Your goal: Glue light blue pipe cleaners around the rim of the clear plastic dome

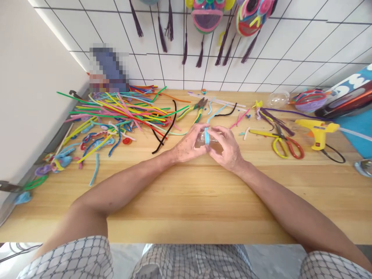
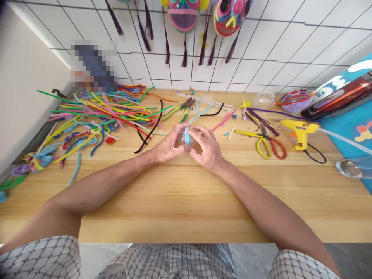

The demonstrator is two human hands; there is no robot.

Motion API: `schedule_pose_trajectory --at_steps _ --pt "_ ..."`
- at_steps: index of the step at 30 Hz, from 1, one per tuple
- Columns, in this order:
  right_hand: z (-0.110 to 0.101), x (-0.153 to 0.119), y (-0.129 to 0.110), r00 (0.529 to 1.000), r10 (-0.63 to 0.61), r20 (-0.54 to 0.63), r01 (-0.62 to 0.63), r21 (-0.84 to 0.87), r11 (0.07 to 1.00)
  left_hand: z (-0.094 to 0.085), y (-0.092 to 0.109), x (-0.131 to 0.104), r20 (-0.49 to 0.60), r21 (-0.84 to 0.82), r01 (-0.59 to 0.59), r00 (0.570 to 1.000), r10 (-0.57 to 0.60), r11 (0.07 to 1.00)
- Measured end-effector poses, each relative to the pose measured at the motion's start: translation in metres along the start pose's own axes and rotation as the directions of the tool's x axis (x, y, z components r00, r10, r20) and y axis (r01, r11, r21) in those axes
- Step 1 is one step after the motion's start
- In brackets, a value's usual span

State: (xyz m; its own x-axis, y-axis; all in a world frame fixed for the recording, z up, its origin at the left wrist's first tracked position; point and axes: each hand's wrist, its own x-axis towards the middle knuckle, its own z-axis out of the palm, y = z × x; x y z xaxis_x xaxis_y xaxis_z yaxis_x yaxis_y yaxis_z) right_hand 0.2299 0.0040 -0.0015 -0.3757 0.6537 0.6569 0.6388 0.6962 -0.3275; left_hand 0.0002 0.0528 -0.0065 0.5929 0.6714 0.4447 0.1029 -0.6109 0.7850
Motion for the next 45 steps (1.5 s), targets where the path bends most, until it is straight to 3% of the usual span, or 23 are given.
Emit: schedule_pose_trajectory --at_steps 8,14,25,35,45 --pt "0.0019 -0.0002 0.0002 1.000 0.004 -0.013 -0.004 -0.006 1.000 -0.0024 0.0036 -0.0012 0.022 -0.194 0.083 0.997 -0.081 0.977" --pt "0.0022 -0.0009 0.0014 1.000 0.015 -0.002 -0.015 -0.005 1.000 -0.0006 0.0048 0.0006 -0.005 -0.077 0.085 0.996 -0.085 0.993" --pt "-0.0011 -0.0003 0.0008 1.000 0.006 0.004 -0.006 0.008 1.000 0.0007 0.0005 0.0013 -0.036 0.051 -0.037 0.999 0.039 0.998" --pt "-0.0010 0.0015 0.0004 1.000 -0.019 -0.006 0.019 -0.004 1.000 0.0013 0.0012 0.0015 -0.015 0.055 -0.045 0.999 0.046 0.997" --pt "-0.0001 0.0021 -0.0010 1.000 0.008 -0.018 -0.008 -0.024 1.000 0.0001 0.0051 0.0007 -0.031 -0.081 0.129 0.991 -0.132 0.988"
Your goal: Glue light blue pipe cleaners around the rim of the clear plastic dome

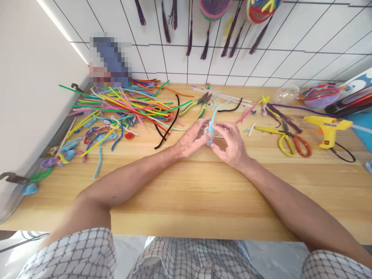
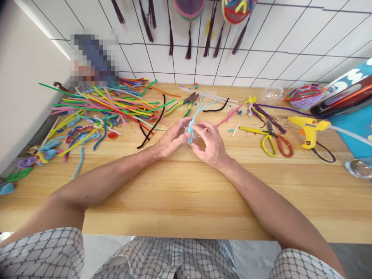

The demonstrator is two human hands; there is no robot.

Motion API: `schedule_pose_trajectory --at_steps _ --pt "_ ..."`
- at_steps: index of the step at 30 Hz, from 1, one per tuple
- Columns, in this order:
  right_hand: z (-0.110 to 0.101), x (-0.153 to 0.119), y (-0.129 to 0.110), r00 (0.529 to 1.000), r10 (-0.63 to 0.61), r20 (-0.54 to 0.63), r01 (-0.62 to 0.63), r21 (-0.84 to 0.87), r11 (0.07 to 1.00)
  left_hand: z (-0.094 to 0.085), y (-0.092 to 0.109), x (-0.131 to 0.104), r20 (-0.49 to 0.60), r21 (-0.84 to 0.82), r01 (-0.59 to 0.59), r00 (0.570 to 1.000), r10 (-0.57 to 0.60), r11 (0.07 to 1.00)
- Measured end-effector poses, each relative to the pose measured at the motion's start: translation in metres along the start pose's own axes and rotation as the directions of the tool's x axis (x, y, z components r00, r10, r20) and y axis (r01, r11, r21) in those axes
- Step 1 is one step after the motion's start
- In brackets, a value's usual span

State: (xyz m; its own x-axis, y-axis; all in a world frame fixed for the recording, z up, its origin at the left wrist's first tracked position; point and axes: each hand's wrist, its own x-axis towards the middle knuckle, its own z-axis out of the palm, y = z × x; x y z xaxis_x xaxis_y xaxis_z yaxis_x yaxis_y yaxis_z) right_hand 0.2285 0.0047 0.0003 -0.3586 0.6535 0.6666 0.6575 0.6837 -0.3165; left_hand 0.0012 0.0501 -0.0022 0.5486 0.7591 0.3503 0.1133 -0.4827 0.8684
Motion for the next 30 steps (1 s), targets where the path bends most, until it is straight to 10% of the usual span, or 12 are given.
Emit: schedule_pose_trajectory --at_steps 30 --pt "-0.0076 -0.0025 0.0017 1.000 0.021 -0.002 -0.021 0.048 0.999 0.0039 -0.0060 0.0000 0.015 0.183 -0.261 0.965 0.263 0.948"
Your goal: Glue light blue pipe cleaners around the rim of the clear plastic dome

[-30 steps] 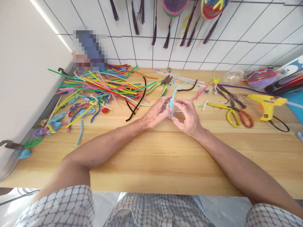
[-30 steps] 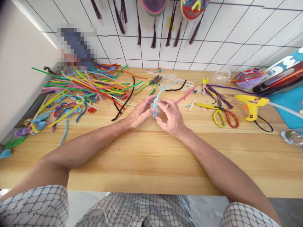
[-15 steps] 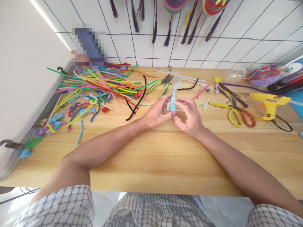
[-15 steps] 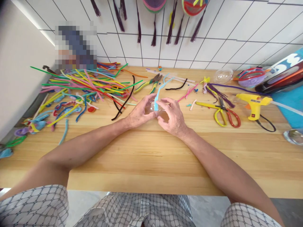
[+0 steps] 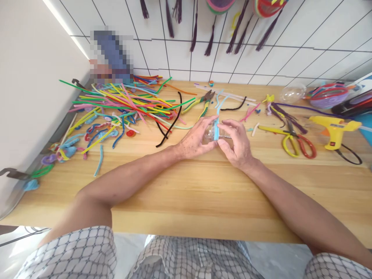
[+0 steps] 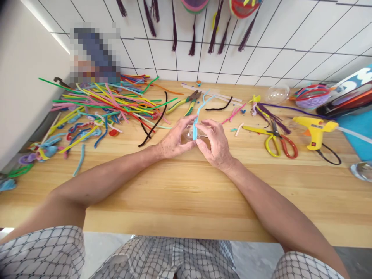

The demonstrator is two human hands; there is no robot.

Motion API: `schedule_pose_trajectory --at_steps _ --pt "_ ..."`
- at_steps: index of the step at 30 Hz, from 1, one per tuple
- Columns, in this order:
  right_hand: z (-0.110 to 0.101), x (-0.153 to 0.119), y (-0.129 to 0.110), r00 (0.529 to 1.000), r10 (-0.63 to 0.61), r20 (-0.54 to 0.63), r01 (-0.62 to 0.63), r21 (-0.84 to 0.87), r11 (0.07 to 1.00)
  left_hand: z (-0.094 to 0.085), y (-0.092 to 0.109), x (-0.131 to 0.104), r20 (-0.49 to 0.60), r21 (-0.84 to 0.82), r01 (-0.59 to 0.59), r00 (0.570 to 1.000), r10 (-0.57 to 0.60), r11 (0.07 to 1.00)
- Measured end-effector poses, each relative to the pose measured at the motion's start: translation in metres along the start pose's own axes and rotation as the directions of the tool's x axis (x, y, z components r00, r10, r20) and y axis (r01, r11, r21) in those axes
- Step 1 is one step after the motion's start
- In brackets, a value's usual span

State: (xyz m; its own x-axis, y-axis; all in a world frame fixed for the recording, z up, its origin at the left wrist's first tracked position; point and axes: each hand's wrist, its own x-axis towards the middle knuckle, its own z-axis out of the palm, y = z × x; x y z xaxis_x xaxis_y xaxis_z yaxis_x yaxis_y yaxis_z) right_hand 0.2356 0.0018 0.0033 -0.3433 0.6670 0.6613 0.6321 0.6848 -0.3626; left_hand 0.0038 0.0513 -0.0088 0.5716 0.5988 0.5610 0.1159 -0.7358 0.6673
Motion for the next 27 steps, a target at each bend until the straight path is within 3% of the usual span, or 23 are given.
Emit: schedule_pose_trajectory --at_steps 12,17,27 --pt "0.0019 0.0024 -0.0024 0.998 0.057 -0.038 -0.054 0.075 0.996 -0.0008 0.0035 0.0015 0.003 0.052 -0.043 0.999 0.043 0.998" --pt "0.0044 0.0031 -0.0002 0.989 0.142 -0.037 -0.135 0.154 0.979 0.0010 0.0015 0.0019 -0.023 0.042 -0.054 0.998 0.055 0.998" --pt "0.0050 0.0046 -0.0008 0.987 0.159 -0.037 -0.148 0.212 0.966 0.0023 -0.0011 -0.0009 0.001 -0.098 0.109 0.994 -0.109 0.989"
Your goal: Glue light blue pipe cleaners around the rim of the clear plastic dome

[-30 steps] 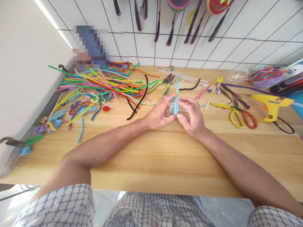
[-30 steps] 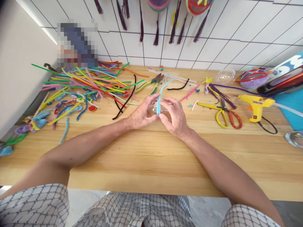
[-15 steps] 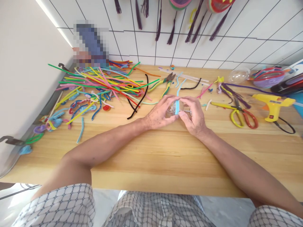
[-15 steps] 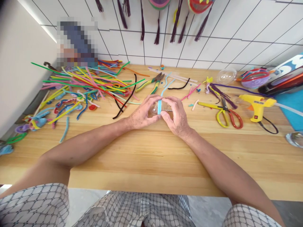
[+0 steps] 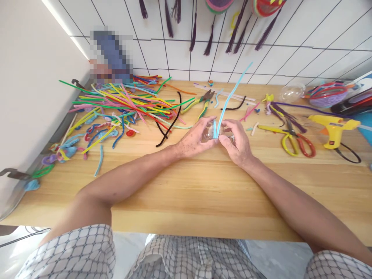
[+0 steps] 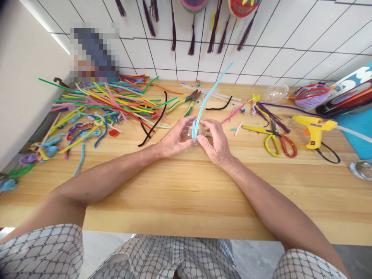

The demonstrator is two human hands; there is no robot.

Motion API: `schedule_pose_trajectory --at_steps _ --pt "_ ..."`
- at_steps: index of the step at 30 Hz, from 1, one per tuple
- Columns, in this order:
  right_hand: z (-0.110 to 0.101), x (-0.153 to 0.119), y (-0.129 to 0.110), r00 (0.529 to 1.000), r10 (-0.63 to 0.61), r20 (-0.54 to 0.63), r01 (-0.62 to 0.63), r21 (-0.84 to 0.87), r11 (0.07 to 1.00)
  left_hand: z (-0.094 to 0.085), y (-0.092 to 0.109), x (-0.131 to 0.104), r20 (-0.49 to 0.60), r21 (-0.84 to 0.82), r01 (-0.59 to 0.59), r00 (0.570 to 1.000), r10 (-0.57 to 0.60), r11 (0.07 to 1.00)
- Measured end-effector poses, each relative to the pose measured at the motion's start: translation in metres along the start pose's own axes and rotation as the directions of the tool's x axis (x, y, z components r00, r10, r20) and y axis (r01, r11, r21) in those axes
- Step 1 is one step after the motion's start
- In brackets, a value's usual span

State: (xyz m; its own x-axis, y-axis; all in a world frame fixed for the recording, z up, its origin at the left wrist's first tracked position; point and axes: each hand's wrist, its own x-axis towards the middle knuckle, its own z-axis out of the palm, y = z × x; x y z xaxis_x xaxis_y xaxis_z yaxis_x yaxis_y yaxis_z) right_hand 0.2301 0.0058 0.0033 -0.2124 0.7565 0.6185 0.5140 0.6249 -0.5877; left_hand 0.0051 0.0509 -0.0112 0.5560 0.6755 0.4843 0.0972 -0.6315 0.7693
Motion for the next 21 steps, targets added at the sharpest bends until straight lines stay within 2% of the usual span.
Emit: schedule_pose_trajectory --at_steps 6,9,12,15,17,19,20,21 --pt "0.001 -0.003 -0.001 1.000 0.021 -0.011 -0.021 0.005 1.000 0.001 0.005 0.001 -0.004 -0.076 0.094 0.995 -0.095 0.993" --pt "-0.003 0.007 0.000 0.988 0.149 -0.044 -0.146 0.055 0.988 0.002 0.005 0.002 -0.012 -0.111 0.139 0.990 -0.141 0.984" --pt "-0.021 0.020 0.008 0.938 0.337 -0.077 -0.325 0.140 0.935 0.000 0.006 0.002 -0.010 -0.088 0.166 0.986 -0.167 0.982" --pt "-0.062 0.013 0.026 0.863 0.477 -0.166 -0.463 0.117 0.879 -0.001 0.007 0.002 -0.015 -0.052 0.155 0.988 -0.156 0.987" --pt "-0.102 -0.009 0.042 0.799 0.505 -0.326 -0.528 0.021 0.849 0.000 0.008 0.002 -0.022 -0.048 0.145 0.989 -0.146 0.988" --pt "-0.146 -0.036 0.057 0.696 0.487 -0.528 -0.641 -0.151 0.752 0.002 0.008 0.002 -0.023 -0.049 0.137 0.990 -0.139 0.989" --pt "-0.166 -0.047 0.065 0.664 0.423 -0.617 -0.693 -0.296 0.657 0.002 0.009 0.002 -0.023 -0.050 0.131 0.991 -0.132 0.990" --pt "-0.185 -0.056 0.071 0.657 0.393 -0.644 -0.713 -0.361 0.601 0.003 0.009 0.002 -0.024 -0.051 0.123 0.992 -0.124 0.991"
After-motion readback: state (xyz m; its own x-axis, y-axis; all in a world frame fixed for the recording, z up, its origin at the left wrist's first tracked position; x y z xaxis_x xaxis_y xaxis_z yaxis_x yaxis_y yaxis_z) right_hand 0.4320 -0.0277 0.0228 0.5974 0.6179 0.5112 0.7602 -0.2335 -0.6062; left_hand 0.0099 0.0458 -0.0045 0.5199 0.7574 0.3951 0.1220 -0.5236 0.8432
